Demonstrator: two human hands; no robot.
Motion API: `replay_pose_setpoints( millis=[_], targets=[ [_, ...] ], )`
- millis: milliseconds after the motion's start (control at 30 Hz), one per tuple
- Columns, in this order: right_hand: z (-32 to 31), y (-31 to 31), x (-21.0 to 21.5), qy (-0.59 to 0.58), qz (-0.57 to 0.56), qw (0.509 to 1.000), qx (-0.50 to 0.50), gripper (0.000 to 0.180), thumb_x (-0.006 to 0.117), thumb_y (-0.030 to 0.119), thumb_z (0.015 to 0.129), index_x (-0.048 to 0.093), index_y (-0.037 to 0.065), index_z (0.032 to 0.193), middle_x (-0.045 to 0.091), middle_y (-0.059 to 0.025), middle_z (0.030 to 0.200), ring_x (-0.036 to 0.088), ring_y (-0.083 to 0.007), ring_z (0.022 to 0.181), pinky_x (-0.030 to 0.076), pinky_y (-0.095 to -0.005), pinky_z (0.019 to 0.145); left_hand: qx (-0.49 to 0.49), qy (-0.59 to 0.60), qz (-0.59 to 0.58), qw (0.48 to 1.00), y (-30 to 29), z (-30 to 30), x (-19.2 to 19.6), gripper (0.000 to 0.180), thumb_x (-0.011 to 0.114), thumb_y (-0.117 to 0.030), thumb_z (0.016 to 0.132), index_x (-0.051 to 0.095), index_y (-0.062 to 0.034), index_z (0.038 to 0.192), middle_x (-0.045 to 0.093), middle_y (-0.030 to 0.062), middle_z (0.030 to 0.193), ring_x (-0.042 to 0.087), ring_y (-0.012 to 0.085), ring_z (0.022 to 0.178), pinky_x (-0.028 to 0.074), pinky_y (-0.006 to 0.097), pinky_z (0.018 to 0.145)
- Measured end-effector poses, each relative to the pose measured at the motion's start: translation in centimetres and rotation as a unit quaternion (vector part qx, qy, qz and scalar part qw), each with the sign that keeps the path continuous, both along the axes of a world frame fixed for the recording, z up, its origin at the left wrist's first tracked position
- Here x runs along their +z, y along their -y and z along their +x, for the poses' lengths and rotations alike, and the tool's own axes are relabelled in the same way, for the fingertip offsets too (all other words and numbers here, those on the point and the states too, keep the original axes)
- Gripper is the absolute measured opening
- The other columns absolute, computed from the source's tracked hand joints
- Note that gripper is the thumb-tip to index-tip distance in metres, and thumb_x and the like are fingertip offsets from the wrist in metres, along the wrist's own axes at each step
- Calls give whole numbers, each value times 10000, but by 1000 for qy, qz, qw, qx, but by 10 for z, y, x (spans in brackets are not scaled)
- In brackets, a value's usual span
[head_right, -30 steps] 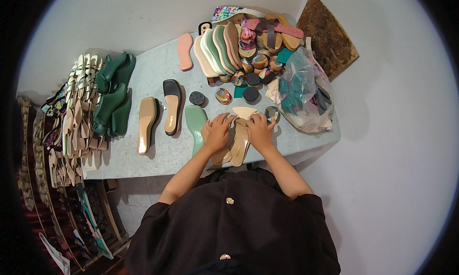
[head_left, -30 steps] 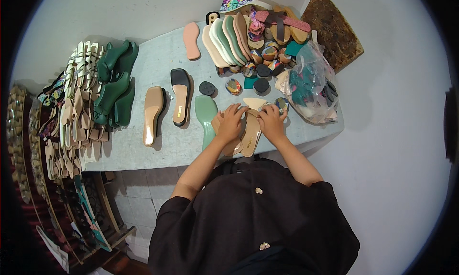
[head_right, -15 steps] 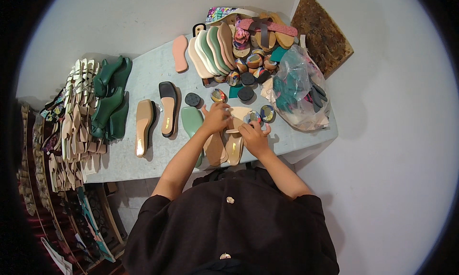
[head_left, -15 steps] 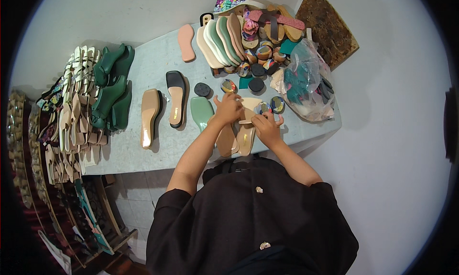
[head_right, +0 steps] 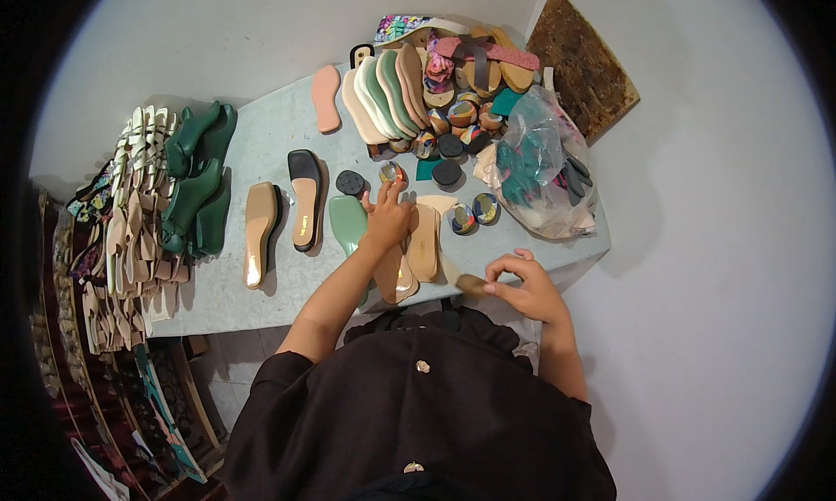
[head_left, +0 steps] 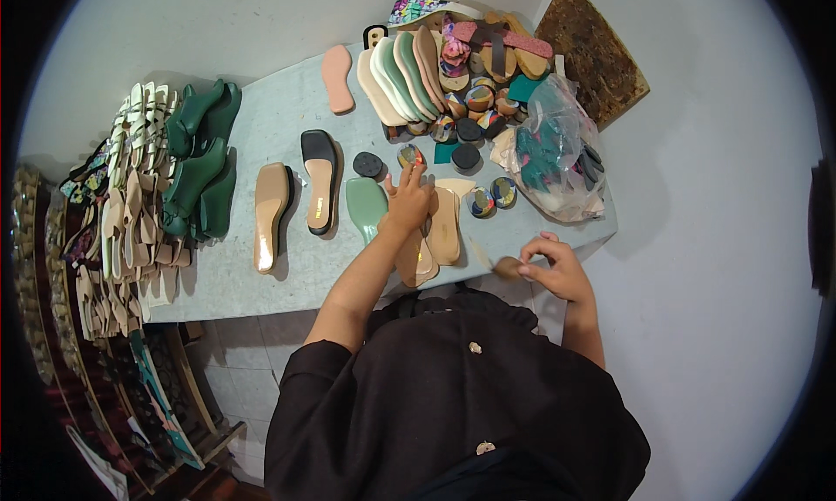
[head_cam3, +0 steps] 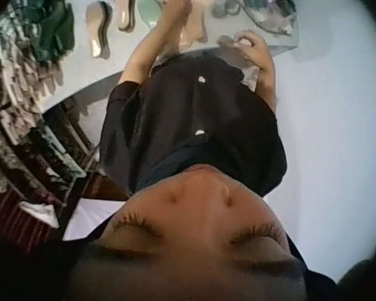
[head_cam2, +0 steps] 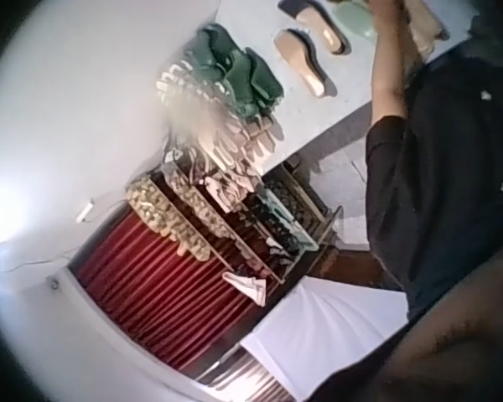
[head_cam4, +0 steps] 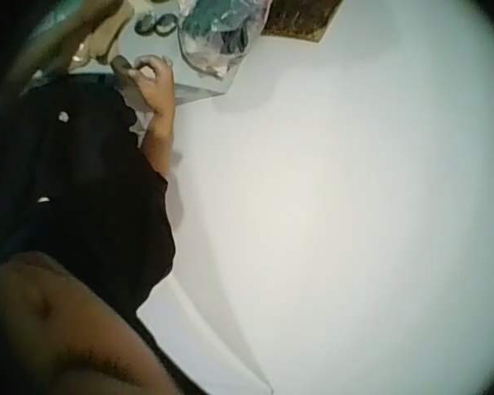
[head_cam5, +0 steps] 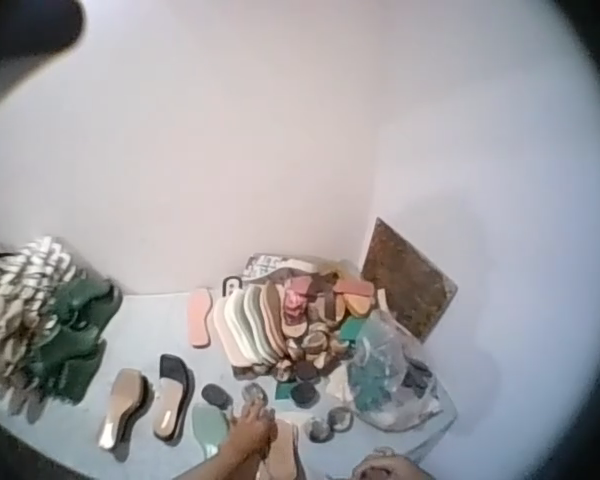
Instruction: Organizing and matching various shoe soles with green shoe lasts on a workshop table.
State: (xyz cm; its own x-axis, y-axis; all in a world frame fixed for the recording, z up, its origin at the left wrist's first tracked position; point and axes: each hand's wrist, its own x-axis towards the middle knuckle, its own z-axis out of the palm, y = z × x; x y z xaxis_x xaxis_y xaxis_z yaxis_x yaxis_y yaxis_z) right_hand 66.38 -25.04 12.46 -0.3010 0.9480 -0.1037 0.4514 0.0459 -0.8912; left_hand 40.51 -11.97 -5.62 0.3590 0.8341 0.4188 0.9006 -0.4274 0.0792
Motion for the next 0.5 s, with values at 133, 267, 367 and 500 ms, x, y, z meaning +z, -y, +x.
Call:
replay_pose_setpoints(
  millis=[133,267,367,500],
  targets=[
    [-10,-7,9,-102,4,995,18,134,709,172,755,614,99,816,599,31,794,550,-112,848,191,-427,1009,7,-11,31,999,1,-4,2,277,612,-268,785,622,-195,1052,482,12,1251,386,195,1234,101,561,984],
    [-43,-25,1,-156,40,986,-49,145,700,145,759,633,75,866,632,5,849,561,-132,850,313,-352,939,67,105,-1,992,10,-14,30,417,620,-297,803,543,-195,1200,450,53,1278,364,223,1242,124,563,971],
    [-74,-35,-2,-132,73,987,-48,163,691,126,763,649,56,903,652,-25,882,580,-150,873,358,-316,881,117,230,0,966,19,-42,63,439,620,-284,807,530,-167,1220,418,107,1295,340,310,1236,164,600,931],
    [-115,-46,-6,-111,90,988,-51,178,684,133,774,656,50,929,660,-51,901,599,-165,876,361,-324,882,144,283,55,947,49,-102,81,387,624,-252,792,565,-168,1166,418,107,1290,330,312,1239,157,613,926]
  ],
)
